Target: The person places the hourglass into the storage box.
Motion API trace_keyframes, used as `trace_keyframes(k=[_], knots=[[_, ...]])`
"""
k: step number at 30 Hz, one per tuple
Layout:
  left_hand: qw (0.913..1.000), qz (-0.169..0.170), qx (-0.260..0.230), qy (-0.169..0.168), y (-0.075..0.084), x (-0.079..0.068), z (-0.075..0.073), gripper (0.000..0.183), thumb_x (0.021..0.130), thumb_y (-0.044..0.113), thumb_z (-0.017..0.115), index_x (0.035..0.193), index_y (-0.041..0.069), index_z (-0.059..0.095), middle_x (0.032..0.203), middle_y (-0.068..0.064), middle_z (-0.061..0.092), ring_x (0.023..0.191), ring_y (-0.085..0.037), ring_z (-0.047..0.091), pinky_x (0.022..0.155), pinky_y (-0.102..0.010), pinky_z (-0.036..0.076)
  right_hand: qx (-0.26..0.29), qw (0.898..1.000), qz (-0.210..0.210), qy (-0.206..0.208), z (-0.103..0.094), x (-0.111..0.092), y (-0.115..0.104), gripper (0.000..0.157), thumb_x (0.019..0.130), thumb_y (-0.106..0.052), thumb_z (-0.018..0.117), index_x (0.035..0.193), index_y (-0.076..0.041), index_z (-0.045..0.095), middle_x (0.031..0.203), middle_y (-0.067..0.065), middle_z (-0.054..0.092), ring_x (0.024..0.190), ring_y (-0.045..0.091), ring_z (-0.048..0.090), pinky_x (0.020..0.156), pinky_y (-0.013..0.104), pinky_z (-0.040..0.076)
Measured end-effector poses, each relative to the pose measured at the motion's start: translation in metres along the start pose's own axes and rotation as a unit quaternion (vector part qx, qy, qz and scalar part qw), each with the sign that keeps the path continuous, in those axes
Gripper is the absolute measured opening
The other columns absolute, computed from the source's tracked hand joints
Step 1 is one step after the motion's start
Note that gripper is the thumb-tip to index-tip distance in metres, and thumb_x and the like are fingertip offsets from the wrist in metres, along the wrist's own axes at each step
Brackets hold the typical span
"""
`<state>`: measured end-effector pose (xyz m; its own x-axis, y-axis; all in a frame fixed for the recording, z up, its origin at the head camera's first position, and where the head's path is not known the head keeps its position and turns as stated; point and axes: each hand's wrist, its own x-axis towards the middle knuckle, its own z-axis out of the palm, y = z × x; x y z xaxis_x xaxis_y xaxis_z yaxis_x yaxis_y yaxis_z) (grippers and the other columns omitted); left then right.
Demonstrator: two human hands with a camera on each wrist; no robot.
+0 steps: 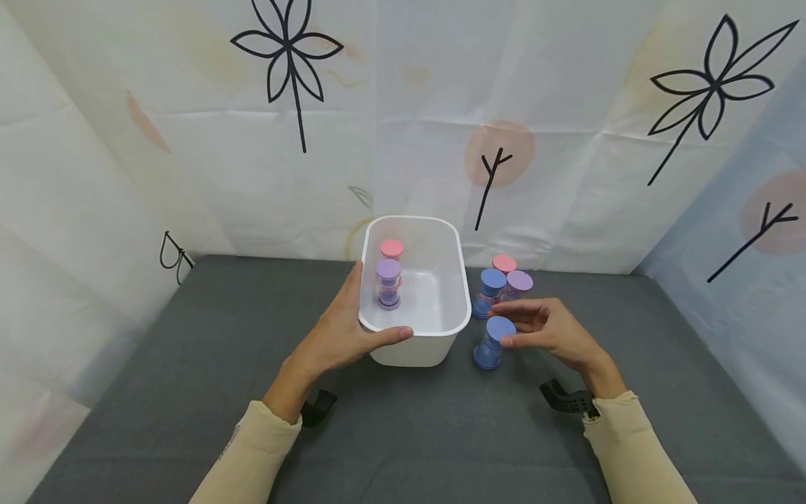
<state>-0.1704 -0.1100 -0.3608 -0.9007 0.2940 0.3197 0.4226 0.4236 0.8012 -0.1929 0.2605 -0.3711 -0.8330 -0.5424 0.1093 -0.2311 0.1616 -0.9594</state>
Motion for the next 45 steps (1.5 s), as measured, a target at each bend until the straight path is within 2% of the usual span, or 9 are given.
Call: trace_keyframes(k=[9, 19, 31, 41, 45], knots=[[1.0, -0.004, 0.006, 0.002, -0.0015, -0.001, 0.0, 0.122, 0.071, 0.06, 0.087, 0.161, 0.039, 0.007, 0.156, -0.001, 0.035, 0.132, -0.014, 0.044, 0.106, -0.055, 0.041, -0.022, 1.0, 0.021, -0.008, 0.0019, 0.0005, 0.0002, 0.054, 0.081, 0.004, 0.082, 0.131, 0.011, 0.061, 0.128, 0.023, 0.065, 0.116, 0.015, 0.066, 0.094, 0.03, 0.053], [1.0, -0.003, -0.001, 0.001, -0.001, -0.0011, -0.0006, 0.12, 0.071, 0.06, 0.087, 0.16, 0.042, 0.008, 0.155, 0.001, 0.036, 0.13, -0.012, 0.045, 0.105, -0.052, 0.043, -0.028, 0.998, 0.049, -0.004, 0.0023, 0.0014, 0.0031, 0.056, 0.078, 0.002, 0.085, 0.129, 0.009, 0.063, 0.122, 0.01, 0.07, 0.11, 0.017, 0.069, 0.085, 0.03, 0.056], [1.0, -0.006, -0.001, 0.001, -0.0011, -0.0018, -0.0012, 0.121, 0.071, 0.061, 0.087, 0.16, 0.043, 0.007, 0.155, 0.002, 0.035, 0.128, -0.012, 0.046, 0.103, -0.052, 0.045, -0.024, 0.998, 0.049, -0.01, 0.0031, 0.0013, 0.0016, 0.056, 0.078, 0.003, 0.085, 0.129, 0.01, 0.063, 0.122, 0.01, 0.071, 0.111, 0.016, 0.068, 0.086, 0.03, 0.056], [1.0, -0.002, -0.004, 0.0, -0.0011, -0.0004, -0.0005, 0.122, 0.07, 0.06, 0.087, 0.16, 0.043, 0.006, 0.155, 0.002, 0.035, 0.129, -0.011, 0.045, 0.104, -0.051, 0.044, -0.055, 0.997, 0.045, 0.007, 0.0056, 0.0007, 0.0002, 0.052, 0.08, -0.003, 0.085, 0.128, 0.006, 0.065, 0.121, 0.016, 0.07, 0.109, 0.017, 0.069, 0.086, 0.028, 0.055], [1.0, -0.005, 0.003, 0.0, -0.001, 0.0002, -0.0002, 0.123, 0.07, 0.061, 0.087, 0.16, 0.043, 0.005, 0.156, 0.003, 0.034, 0.13, -0.01, 0.044, 0.104, -0.051, 0.043, -0.059, 0.997, 0.035, 0.02, 0.0056, 0.0, -0.0028, 0.051, 0.081, -0.003, 0.085, 0.128, 0.006, 0.066, 0.122, 0.014, 0.07, 0.109, 0.016, 0.069, 0.086, 0.028, 0.055]])
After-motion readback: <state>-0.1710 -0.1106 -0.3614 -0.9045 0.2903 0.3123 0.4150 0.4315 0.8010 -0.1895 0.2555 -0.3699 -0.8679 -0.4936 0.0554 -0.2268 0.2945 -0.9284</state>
